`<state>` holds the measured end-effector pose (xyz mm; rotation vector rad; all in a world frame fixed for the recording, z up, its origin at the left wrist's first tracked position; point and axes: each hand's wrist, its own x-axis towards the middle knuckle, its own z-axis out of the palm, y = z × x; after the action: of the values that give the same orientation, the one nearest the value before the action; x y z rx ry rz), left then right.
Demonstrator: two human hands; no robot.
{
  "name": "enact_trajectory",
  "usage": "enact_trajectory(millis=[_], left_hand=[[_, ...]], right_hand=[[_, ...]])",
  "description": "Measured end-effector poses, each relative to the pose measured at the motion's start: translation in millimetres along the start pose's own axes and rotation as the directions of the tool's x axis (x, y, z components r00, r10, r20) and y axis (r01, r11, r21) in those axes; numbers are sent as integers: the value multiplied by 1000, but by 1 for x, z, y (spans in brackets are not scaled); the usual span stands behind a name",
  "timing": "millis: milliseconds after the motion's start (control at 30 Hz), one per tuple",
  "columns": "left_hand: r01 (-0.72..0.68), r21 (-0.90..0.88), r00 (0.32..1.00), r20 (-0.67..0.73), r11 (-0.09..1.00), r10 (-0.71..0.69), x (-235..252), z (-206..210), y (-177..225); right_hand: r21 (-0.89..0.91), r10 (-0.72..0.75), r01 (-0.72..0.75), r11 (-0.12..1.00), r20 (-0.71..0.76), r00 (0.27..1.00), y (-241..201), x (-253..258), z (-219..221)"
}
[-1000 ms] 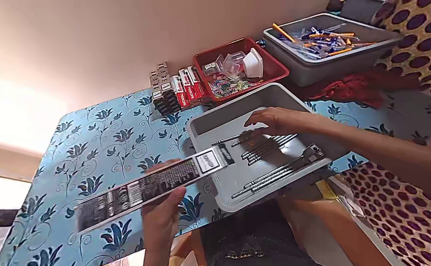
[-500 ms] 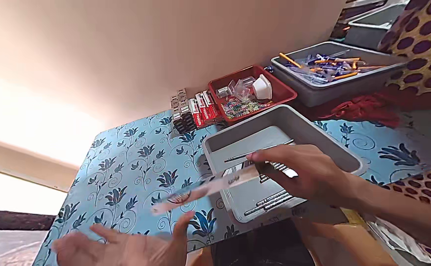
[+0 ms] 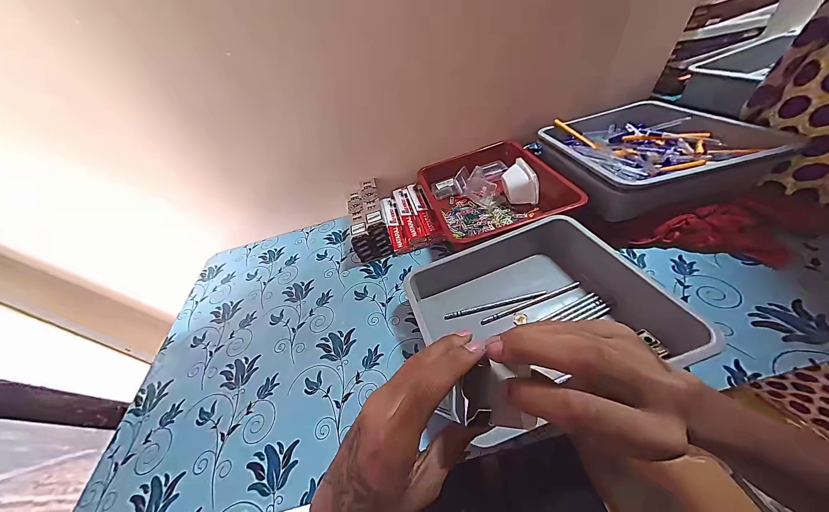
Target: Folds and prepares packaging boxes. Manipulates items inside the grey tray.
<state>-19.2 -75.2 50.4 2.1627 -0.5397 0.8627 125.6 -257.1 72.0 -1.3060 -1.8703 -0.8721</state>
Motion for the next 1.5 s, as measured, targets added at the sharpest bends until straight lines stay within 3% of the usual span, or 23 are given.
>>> enact_trajectory(millis=[300,467,567,900,1033,1233,1367,1500], left_hand=[[-15,-40,992,-127,999,10,-6,6,-14],[69,-321,971,-197,944,-138,-9,7,-7],[132,-320,944,-249,938,-217,-10,7,-2],[115,-464,963,-164,879,-213,-18,-7,-1],[185,-519,922,-202,835,-330,-16,-7,1],[275,-323,897,-252,905,-363,-12,-11,15],[322,-287,908,-175,902,-380,-16,-16,18],[344,-291,890,-201,893,-409,-16,-14,22]], right_hand=[[74,106,-99,992,-96,990,7,-1,21],[100,108,-98,990,-109,988,5,1,29],[118,103,-90,989,-109,989,1,0,37],[98,98,-89,991,-91,991,-3,8,41],[87,71,-63,994,-90,993,-6,8,47],[59,64,-59,997,-90,994,-8,11,49],[48,72,-68,997,-79,994,-9,6,49],[15,58,-57,998,-83,995,-11,6,48]])
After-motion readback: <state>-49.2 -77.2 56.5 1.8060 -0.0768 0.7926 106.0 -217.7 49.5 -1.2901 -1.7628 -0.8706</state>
